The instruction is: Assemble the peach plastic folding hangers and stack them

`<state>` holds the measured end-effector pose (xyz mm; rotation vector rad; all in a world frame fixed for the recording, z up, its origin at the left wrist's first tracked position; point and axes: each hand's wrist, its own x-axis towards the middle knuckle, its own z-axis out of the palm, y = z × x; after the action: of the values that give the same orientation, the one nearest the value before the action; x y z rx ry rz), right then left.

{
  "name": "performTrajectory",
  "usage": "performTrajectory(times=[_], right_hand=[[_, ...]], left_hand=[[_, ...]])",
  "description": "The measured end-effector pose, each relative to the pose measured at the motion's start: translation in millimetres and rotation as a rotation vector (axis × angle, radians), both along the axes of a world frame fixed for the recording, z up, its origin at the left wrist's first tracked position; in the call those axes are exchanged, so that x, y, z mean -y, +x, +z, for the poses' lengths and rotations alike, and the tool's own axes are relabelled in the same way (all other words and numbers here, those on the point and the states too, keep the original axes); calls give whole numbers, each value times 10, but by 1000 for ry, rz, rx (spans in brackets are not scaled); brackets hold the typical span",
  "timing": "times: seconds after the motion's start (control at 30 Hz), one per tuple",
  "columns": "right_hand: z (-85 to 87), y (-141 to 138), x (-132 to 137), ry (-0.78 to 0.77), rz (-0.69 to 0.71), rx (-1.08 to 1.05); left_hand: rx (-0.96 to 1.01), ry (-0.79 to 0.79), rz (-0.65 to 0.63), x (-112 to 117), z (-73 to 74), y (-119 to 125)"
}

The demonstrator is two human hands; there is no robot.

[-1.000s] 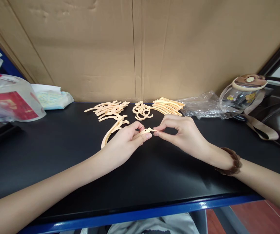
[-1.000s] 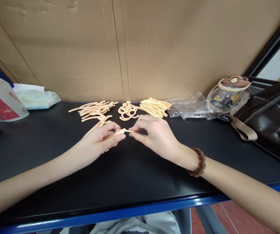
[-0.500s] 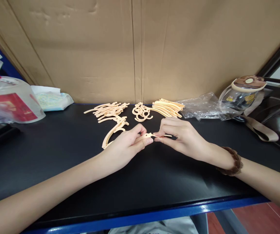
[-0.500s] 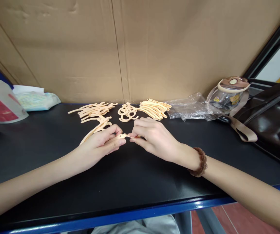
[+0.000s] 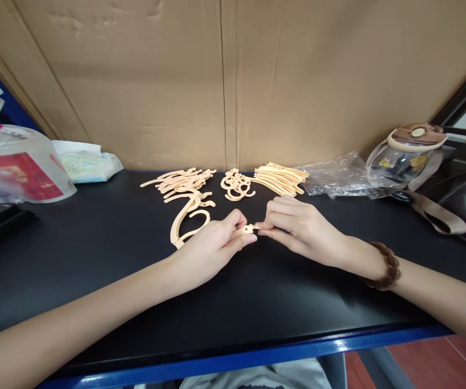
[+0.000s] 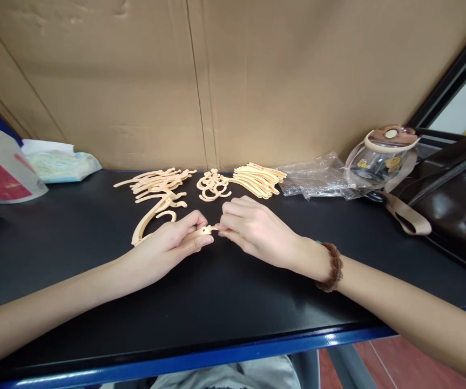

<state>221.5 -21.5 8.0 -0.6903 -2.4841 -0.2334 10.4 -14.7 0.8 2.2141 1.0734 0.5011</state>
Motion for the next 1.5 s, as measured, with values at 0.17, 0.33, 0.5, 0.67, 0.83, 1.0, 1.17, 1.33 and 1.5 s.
performTrajectory(times=[0.17, 0.33, 0.5, 0.67, 0.83, 1.0, 1.17, 1.33, 1.5], right_hand=[[-13, -12, 8, 77, -29, 39], [-46, -18, 23, 146, -23, 69], [-55, -34, 33, 228, -27, 112], [-28, -40, 32, 349, -14, 163], [-14, -29, 37, 453, 15, 202], [0, -44, 20, 447, -42, 188], [-5, -51, -11, 361, -112, 111], [-31, -21, -52, 265, -153, 39], [-51, -15, -68, 95, -152, -30]], left_hand=[[-5, -8, -7, -2, -4, -3], [7, -9, -17, 11, -3, 4], [8, -45, -5, 7, 0, 15], [116, -176, -56, -37, -1, -11], [126, -213, -92, -71, -9, -17], [54, -136, -50, -80, 0, -10], [64, -104, -8, -59, -3, -16], [81, -125, 2, -34, 25, -18], [127, -160, 18, -41, 39, -15]])
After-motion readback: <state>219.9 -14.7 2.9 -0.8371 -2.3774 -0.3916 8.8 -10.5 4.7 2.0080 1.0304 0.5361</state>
